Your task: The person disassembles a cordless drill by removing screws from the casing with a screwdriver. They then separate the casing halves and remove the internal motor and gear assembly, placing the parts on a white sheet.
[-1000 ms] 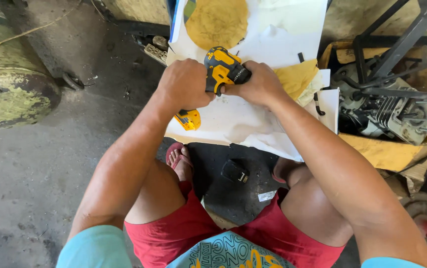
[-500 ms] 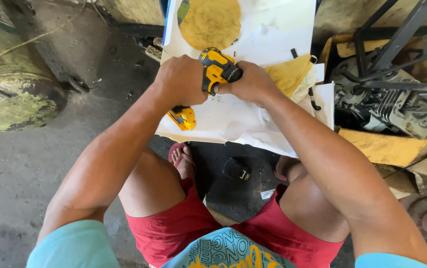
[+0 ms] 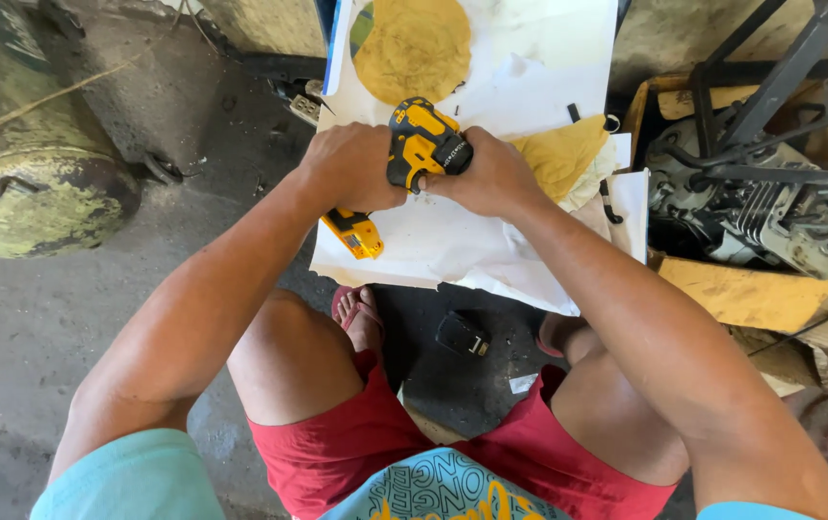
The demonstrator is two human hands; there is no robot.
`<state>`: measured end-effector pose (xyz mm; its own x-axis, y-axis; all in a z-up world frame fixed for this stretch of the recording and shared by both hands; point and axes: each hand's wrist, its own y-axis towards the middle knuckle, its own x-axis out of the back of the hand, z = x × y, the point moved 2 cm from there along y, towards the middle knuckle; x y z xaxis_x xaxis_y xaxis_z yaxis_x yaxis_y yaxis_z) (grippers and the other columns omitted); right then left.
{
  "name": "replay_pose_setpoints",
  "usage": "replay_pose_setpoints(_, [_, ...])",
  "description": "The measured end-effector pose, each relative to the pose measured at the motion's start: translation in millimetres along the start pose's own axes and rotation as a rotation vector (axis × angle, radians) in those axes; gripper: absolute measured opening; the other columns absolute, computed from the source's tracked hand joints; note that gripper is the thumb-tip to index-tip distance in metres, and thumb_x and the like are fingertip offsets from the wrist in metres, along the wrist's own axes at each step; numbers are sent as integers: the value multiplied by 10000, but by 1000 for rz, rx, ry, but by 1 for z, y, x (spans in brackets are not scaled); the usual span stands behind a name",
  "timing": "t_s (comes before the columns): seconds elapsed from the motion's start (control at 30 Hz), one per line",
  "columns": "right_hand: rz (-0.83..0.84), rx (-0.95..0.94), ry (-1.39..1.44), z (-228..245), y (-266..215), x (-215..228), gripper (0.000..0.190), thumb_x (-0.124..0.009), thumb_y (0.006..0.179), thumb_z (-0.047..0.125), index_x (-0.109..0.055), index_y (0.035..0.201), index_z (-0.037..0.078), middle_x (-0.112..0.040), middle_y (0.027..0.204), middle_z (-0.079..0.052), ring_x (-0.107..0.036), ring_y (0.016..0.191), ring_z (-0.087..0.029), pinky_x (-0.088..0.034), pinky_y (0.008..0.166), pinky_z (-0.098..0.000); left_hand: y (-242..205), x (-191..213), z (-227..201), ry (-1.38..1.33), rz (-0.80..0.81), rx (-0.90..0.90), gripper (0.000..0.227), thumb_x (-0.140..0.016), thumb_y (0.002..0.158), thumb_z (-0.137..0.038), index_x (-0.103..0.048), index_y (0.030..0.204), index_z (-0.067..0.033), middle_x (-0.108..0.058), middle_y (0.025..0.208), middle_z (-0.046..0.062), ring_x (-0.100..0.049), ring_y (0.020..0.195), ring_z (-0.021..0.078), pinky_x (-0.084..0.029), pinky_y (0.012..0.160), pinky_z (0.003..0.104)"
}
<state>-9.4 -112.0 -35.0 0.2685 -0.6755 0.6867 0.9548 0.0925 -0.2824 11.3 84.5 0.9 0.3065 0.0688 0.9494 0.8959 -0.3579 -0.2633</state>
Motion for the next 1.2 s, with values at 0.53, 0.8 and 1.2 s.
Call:
replay_pose_setpoints(0.53, [147,54,-65,15,-12,19,826,-835,717,654,-552,1298,140,-698,1144,-204,-677,1139,-405,-518,923,-474,3,7,-2,19,-18,22,536,-814,645,-467,-713,1036,-115,-726,832,112,-734,888,419,-566,777,495])
replay_pose_setpoints(0.8, [94,2,357,-23,27,-6,643,-591,944,667,-696,1106,53,-707,826,-138,-749,686,-218,-564,470,-280,6,4,-1,6,66,88,571,-798,675,-507,-684,1099,-143,-724,846,66,-735,887,355,-549,784,462])
replay_pose_setpoints(1.2, [363,41,752,-25,31,-11,708,-701,928,544,-554,1349,-7,-680,852,-192,-690,608,-236,-483,365,-273,10,-14,14,-76,160,4,609,-781,722,-510,-663,1123,-68,-712,872,109,-733,881,367,-558,767,453])
